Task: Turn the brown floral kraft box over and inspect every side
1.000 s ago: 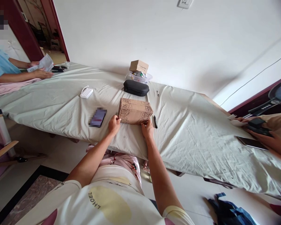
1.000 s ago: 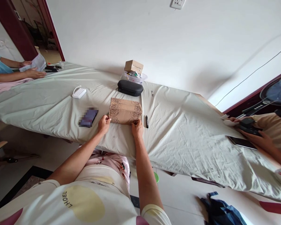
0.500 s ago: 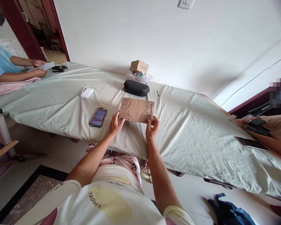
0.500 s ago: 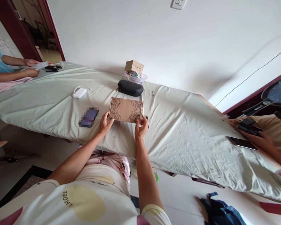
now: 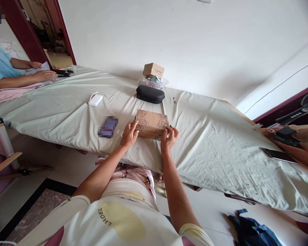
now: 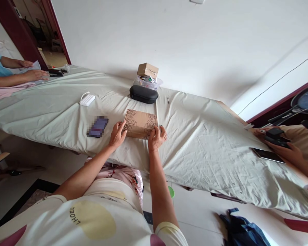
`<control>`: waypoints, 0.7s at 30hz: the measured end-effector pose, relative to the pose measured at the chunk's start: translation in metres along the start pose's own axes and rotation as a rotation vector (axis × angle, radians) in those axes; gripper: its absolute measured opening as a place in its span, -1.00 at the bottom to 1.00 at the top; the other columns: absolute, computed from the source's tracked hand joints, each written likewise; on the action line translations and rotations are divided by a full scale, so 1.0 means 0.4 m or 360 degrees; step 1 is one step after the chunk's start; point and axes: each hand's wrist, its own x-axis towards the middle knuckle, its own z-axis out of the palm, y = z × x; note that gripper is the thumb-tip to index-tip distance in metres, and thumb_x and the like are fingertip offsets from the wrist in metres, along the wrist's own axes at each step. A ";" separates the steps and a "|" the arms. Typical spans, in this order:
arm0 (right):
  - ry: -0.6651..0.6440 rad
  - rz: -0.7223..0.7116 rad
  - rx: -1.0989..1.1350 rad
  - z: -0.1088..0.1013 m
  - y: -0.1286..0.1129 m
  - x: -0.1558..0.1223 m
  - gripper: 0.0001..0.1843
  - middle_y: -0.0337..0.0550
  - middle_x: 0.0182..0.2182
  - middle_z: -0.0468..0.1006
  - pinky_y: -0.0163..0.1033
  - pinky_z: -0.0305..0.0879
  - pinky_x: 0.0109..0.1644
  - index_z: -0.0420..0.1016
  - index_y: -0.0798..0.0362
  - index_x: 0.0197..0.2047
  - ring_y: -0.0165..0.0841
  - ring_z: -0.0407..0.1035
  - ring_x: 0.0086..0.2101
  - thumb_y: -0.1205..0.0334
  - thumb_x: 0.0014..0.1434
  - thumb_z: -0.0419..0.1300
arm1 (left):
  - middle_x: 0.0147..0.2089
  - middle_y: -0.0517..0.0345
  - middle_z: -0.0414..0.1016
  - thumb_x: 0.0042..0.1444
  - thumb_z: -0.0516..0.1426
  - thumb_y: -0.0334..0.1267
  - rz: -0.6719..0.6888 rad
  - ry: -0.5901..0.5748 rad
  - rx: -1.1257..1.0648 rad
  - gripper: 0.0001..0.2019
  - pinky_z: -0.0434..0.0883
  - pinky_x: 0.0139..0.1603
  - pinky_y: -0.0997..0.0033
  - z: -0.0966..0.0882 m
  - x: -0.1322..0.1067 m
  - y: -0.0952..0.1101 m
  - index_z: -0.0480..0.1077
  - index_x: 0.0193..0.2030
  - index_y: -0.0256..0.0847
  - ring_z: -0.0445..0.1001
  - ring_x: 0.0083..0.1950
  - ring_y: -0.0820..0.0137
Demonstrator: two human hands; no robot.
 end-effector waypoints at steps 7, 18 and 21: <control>-0.0590 -0.0684 -0.0331 0.021 -0.113 -0.061 -0.50 0.00 0.37 0.43 0.26 -0.02 0.50 0.49 -0.19 0.36 -0.06 0.21 0.39 0.22 0.40 0.11 | 0.63 -0.14 0.06 0.38 0.13 -0.31 0.0188 -0.0069 0.0254 -0.47 0.18 0.55 -0.21 0.005 -0.006 0.039 0.37 0.46 0.01 0.10 0.62 -0.08; -0.0267 -0.0165 -0.0147 0.013 0.004 -0.021 -0.64 0.09 0.32 0.43 0.30 0.21 0.39 0.64 -0.08 0.15 0.02 0.24 0.36 0.08 0.40 0.15 | 0.55 -0.15 0.21 0.32 0.11 -0.44 0.0078 -0.0204 0.0158 -0.33 0.43 0.44 -0.02 0.009 -0.012 0.026 0.24 0.54 0.03 0.37 0.49 0.03; -0.0236 0.0152 0.0131 0.030 0.061 -0.019 -0.51 0.12 0.16 0.53 0.09 0.46 0.17 0.51 0.00 0.28 -0.13 0.48 0.07 0.01 0.40 0.08 | 0.52 -0.14 0.30 0.31 0.11 -0.43 -0.0004 -0.0214 0.0013 -0.28 0.48 0.39 0.09 0.011 -0.007 0.015 0.13 0.58 -0.02 0.42 0.46 0.09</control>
